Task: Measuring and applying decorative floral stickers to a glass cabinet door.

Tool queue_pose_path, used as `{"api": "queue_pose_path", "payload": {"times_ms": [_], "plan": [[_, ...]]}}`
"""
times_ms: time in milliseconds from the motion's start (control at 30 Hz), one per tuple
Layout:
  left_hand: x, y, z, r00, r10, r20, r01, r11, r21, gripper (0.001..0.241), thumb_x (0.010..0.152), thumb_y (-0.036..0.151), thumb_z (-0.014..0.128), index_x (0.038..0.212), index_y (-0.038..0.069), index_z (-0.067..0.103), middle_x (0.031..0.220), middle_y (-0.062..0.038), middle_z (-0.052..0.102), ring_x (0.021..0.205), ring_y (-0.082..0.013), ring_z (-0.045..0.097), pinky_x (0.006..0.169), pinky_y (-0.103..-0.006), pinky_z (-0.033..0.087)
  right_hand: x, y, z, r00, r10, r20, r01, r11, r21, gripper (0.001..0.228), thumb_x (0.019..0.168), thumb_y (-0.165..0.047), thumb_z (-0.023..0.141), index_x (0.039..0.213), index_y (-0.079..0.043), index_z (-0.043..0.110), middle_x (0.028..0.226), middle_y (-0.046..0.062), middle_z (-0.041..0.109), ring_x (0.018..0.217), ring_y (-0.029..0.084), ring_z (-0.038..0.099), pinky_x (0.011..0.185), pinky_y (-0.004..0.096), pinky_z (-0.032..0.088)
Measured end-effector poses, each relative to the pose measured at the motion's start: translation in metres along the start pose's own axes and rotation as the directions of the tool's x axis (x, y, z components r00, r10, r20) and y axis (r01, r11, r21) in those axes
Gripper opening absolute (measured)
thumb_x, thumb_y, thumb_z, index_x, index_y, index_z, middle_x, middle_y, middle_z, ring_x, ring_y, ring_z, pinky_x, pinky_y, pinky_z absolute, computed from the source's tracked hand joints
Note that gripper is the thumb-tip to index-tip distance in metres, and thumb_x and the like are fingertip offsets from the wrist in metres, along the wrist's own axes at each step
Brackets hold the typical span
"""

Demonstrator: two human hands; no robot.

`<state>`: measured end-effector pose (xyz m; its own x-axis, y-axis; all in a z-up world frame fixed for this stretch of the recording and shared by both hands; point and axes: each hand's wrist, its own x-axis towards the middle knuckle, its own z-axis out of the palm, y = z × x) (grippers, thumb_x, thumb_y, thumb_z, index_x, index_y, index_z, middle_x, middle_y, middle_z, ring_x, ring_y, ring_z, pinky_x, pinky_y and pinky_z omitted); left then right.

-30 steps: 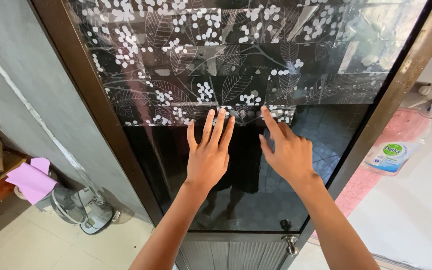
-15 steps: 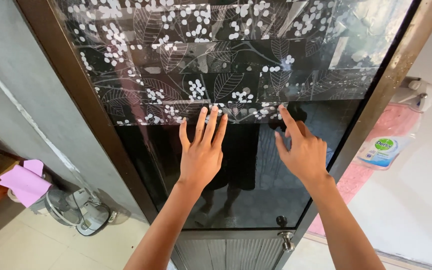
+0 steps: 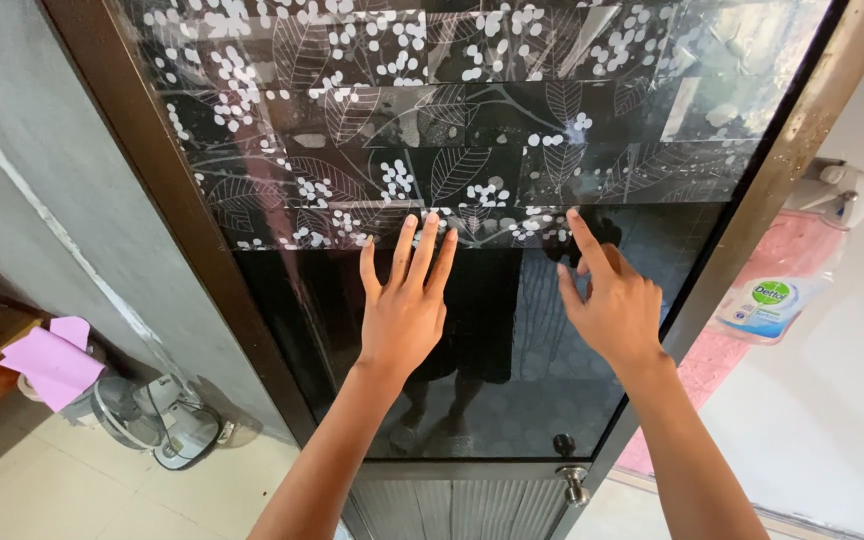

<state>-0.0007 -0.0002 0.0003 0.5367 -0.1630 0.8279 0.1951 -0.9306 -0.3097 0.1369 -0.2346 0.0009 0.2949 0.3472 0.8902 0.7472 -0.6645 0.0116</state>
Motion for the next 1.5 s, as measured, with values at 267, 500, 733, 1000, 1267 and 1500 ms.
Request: {"api": "queue_pose_path", "payload": {"times_ms": [267,500,733,1000,1267,1500], "plan": [[0.0,0.0,0.0,1.0,0.0,0.009,0.0,1.0,-0.005,0.086,0.083,0.012,0.074,0.161,0.016,0.039,0.169,-0.014,0.031,0.157,-0.033,0.025,0.117,-0.0687,0.016,0.0,0.0,-0.001,1.0,0.011,-0.008,-0.012,0.999,-0.031,0.063,0.096,-0.022,0.07,0.157,-0.023,0.055,0.079,-0.006,0.056,0.051,0.014,0.06,0.045,0.03,0.05],[0.0,-0.002,0.0,1.0,0.008,0.018,-0.008,1.0,-0.007,0.086,0.084,0.012,0.075,0.162,0.017,0.038,0.169,-0.013,0.03,0.157,-0.0331,0.025,0.117,-0.0684,0.016,0.0,0.0,0.0,1.0,0.029,0.001,-0.029,0.999,-0.036,0.067,0.095,-0.023,0.071,0.16,-0.024,0.053,0.079,-0.007,0.056,0.052,0.014,0.061,0.045,0.031,0.05],[-0.003,-0.005,-0.001,1.0,0.013,0.019,-0.013,1.0,0.003,0.086,0.083,0.013,0.075,0.161,0.017,0.039,0.17,-0.013,0.029,0.158,-0.0319,0.024,0.117,-0.0673,0.017,-0.002,-0.002,0.0,0.999,0.03,0.016,-0.03,0.999,-0.025,0.069,0.095,-0.022,0.071,0.161,-0.024,0.05,0.08,-0.006,0.056,0.054,0.014,0.062,0.047,0.03,0.05],[-0.015,-0.016,-0.002,0.999,-0.017,0.036,0.018,1.0,-0.014,0.081,0.088,0.013,0.07,0.162,0.018,0.037,0.17,-0.017,0.026,0.158,-0.0353,0.02,0.117,-0.067,0.015,-0.018,-0.018,0.008,0.995,-0.08,0.054,0.082,0.996,-0.042,0.064,0.094,-0.026,0.069,0.156,-0.026,0.055,0.082,-0.009,0.061,0.045,0.012,0.059,0.043,0.028,0.05],[-0.018,-0.026,-0.014,0.999,-0.042,0.026,0.041,0.999,0.012,0.084,0.085,0.014,0.073,0.161,0.022,0.039,0.169,-0.022,0.025,0.157,-0.0406,0.019,0.114,-0.068,0.018,-0.029,-0.022,0.012,0.998,-0.014,0.056,0.02,0.993,-0.114,0.069,0.094,-0.03,0.067,0.161,-0.028,0.048,0.081,-0.006,0.061,0.043,0.02,0.059,0.044,0.036,0.053],[-0.003,-0.013,-0.013,0.999,-0.017,0.027,0.017,1.0,0.004,0.084,0.079,0.013,0.08,0.156,0.015,0.047,0.169,-0.021,0.025,0.157,-0.0386,0.021,0.115,-0.0676,0.021,0.01,-0.099,0.024,0.993,-0.069,0.097,0.077,0.994,-0.075,0.076,0.091,-0.035,0.065,0.162,-0.037,0.038,0.081,-0.002,0.063,0.046,0.03,0.065,0.046,0.046,0.056]]}}
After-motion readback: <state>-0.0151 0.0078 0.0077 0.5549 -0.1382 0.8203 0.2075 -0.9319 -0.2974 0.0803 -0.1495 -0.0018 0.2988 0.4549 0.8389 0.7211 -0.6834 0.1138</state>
